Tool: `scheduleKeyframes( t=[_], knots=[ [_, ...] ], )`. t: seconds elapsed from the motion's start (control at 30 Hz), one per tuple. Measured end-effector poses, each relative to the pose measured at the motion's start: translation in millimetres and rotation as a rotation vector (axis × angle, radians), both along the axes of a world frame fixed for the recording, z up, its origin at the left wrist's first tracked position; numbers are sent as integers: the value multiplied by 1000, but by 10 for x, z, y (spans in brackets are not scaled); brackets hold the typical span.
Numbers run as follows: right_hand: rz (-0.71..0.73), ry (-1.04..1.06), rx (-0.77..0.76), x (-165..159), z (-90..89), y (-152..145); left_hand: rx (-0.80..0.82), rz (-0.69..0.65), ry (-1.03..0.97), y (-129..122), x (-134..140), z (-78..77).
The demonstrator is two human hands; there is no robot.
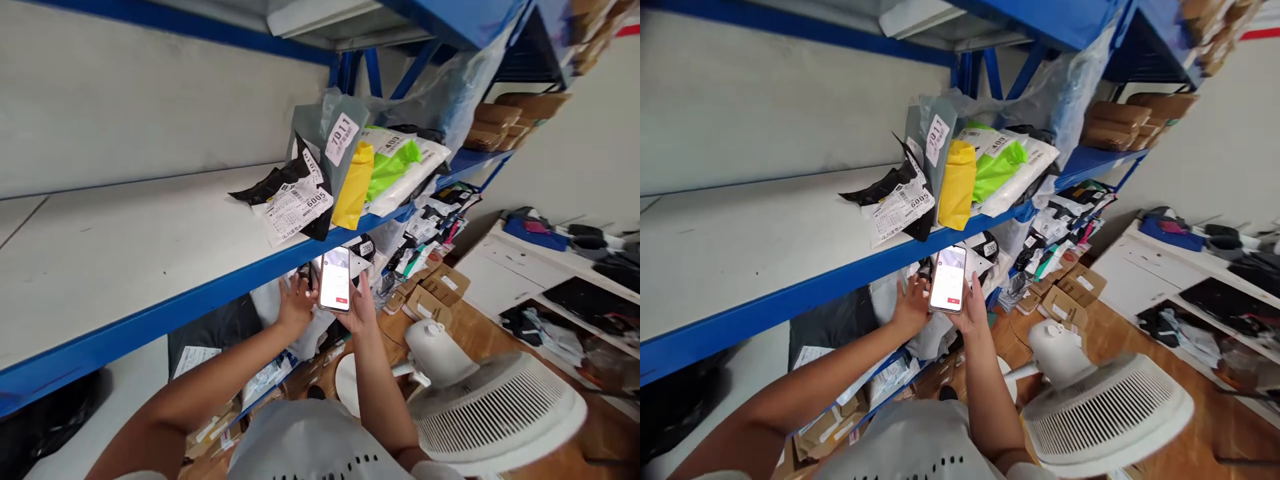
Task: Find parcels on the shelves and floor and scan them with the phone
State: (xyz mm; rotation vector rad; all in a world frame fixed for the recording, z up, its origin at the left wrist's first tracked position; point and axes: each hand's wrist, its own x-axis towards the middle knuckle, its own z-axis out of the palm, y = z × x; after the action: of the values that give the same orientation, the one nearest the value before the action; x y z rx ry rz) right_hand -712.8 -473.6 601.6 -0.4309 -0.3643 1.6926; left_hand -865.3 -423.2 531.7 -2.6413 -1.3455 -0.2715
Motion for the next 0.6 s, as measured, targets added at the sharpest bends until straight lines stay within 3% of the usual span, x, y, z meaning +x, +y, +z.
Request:
scheduleKeyframes(
  t=[0.1,0.23,0.3,0.47,0.6],
  knots=[
    [37,-10,11,-61,-100,339,-51,43,-23,-1,111,-166],
    [11,-1,32,15,-210,781,-141,385,-175,158,210,-180],
    [-21,12,4,82,-238,964,-136,466,-211,231,262,-149],
    [-78,-46,-56,156,-273,1181,-160,431,-256,318,293,-126],
    [-127,-93,-45,164,-341,1188,-226,443,-405,285,6,-90]
  ],
)
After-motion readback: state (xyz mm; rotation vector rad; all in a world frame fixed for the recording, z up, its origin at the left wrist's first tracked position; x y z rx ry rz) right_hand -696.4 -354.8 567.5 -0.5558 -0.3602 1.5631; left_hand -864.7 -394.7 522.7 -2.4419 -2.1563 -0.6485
